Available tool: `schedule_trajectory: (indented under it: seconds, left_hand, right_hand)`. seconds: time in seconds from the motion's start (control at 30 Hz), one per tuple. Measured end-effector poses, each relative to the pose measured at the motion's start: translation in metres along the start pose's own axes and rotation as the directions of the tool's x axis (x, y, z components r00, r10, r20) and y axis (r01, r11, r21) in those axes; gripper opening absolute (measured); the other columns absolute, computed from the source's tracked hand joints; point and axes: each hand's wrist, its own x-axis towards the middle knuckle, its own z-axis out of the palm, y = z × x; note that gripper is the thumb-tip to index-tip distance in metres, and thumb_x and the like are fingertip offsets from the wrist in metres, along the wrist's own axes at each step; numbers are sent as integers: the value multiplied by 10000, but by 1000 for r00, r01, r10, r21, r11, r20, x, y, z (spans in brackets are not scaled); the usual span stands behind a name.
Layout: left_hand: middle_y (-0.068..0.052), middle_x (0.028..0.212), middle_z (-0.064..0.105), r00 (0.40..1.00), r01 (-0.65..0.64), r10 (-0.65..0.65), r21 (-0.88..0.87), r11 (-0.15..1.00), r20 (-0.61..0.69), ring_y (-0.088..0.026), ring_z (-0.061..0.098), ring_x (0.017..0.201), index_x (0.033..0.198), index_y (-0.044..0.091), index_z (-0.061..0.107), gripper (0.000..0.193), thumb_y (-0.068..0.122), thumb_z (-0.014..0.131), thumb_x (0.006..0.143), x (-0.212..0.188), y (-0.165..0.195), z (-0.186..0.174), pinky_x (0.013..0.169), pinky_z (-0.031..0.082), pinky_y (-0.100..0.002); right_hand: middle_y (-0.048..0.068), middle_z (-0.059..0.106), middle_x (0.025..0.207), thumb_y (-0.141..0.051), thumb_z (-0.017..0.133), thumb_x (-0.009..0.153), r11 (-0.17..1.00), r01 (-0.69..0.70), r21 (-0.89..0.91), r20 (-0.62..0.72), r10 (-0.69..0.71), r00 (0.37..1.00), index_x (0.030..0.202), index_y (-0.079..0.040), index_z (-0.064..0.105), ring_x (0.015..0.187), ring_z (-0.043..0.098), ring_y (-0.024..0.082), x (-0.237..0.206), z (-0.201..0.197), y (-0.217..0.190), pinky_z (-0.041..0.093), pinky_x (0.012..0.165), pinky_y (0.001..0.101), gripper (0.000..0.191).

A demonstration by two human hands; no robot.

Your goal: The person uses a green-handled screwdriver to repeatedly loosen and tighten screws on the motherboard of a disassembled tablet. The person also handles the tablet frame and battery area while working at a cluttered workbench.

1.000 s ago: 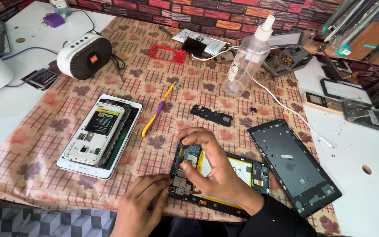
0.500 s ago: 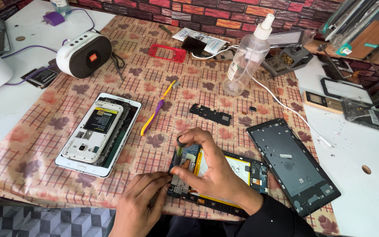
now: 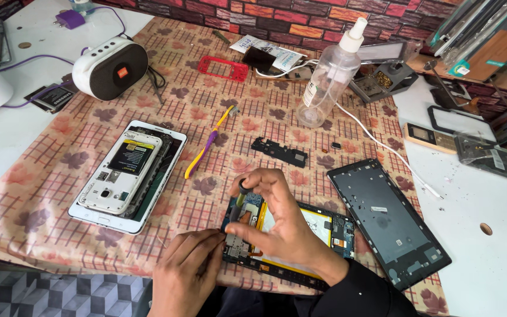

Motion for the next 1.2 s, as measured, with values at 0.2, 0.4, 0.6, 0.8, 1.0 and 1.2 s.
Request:
schedule_trajectory:
  seconds: [0.2,0.4,0.6,0.8,1.0,1.2]
  left_hand:
    - [-8,992,757,992,111,-114,75,991,44,-223,710,879,949,95,784,174,171,784,792,14,11,1,743,564,-350]
    - [45,899,744,950,225,-261,200,954,174,-224,690,800,847,143,774,106,234,746,799,30,21,4,642,550,-375]
    - [23,894,697,955,132,-198,281,951,221,-224,673,835,819,112,703,115,226,717,823,35,25,4,636,545,-392]
    - [9,947,673,957,29,-118,320,947,263,-225,664,840,859,101,685,107,207,674,852,34,28,3,641,550,-386]
    - [-66,961,593,891,-158,-32,376,913,452,-250,646,876,921,61,630,159,219,611,916,43,18,4,672,546,-398]
    - [-75,984,571,879,-280,115,304,910,463,-256,633,896,961,61,630,139,178,602,891,46,11,3,728,544,-393]
  right_hand:
    - [133,621,1236,172,599,951,985,-55,166,20,53,998,1312,-77,393,1181,681,219,0,-4,0,585,1036,373,485]
    - [136,607,1228,192,556,955,978,-62,200,31,57,998,1317,-64,383,1189,685,230,-1,-5,-1,594,1031,372,476]
    - [141,627,1224,188,561,957,983,-52,178,12,51,999,1308,-69,385,1152,699,227,-2,-6,0,606,1006,368,469]
    - [152,627,1203,183,570,937,974,-14,228,-122,43,992,1329,-64,362,1146,697,239,-1,-13,0,606,984,367,508]
    - [157,595,1230,172,591,957,956,64,286,-212,-2,977,1337,-72,347,1162,684,252,1,-22,-2,604,1029,378,513]
    - [148,614,1205,129,613,950,964,-4,264,-168,50,985,1337,-76,352,1151,701,247,-1,-22,-7,614,991,365,510]
